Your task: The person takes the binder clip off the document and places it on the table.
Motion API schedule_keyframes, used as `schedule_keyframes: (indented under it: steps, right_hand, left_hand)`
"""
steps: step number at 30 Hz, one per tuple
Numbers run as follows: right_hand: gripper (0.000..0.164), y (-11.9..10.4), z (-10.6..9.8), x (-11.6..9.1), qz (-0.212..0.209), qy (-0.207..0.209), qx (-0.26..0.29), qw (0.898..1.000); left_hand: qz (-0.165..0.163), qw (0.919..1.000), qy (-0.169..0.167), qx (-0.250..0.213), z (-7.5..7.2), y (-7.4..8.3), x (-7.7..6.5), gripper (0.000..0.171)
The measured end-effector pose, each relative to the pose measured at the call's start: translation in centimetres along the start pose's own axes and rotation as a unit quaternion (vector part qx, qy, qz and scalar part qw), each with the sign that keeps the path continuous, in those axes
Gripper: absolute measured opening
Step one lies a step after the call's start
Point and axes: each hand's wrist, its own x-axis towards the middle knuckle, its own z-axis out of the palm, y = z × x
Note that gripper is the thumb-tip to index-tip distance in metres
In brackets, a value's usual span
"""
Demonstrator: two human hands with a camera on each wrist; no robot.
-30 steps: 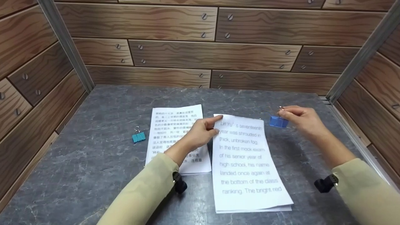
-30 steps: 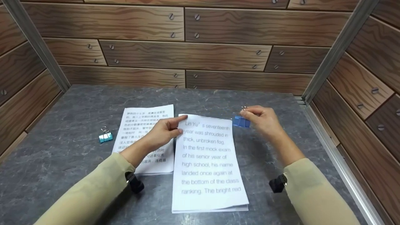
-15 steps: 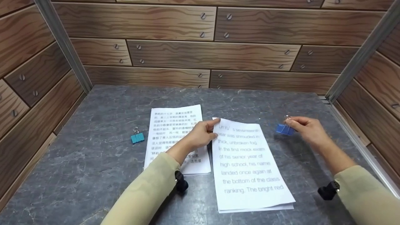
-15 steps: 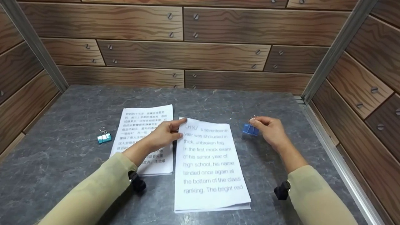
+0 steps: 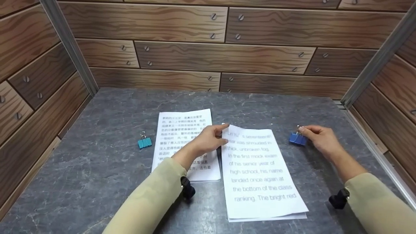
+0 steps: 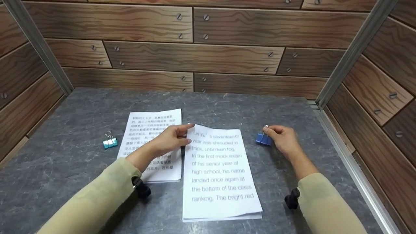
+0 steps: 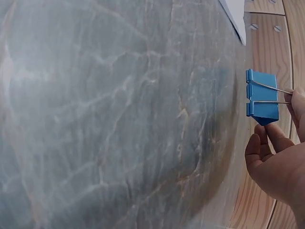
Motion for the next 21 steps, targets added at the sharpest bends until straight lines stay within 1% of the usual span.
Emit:
schedule_keyframes:
  steps: [6, 10, 13, 17, 19, 21]
  right_hand:
    - [0.047, 0.3, 0.3, 0.2, -0.003, 0.004, -0.018, 1.0]
    - [0.046, 0.5, 0.2, 0.1, -0.009, 0.004, -0.034, 0.999]
    - [0.048, 0.7, 0.0, 0.2, -0.01, -0.001, -0.05, 0.999]
    - [0.054, 0.7, -0.3, 0.2, -0.003, -0.012, -0.07, 0.997]
    - [0.058, 0.4, -0.5, 0.1, -0.004, -0.012, -0.084, 0.996]
    - [0.065, -0.3, -0.5, -0.3, -0.007, -0.001, -0.102, 0.995]
  left_hand:
    - [0.001, 0.9998, -0.001, 0.02, -0.9, 0.3, -0.5, 0.065]
    - [0.007, 0.9995, -0.002, 0.031, -1.5, 0.3, -1.2, 0.064]
    - [0.014, 0.9985, 0.01, 0.052, -2.0, 0.0, -2.0, 0.062]
    - [0.027, 0.9936, 0.027, 0.106, -2.6, -0.1, -3.4, 0.062]
    - [0.034, 0.9888, 0.034, 0.142, -2.9, -0.1, -4.2, 0.064]
    - [0.041, 0.982, 0.045, 0.179, -3.2, 0.0, -5.1, 0.067]
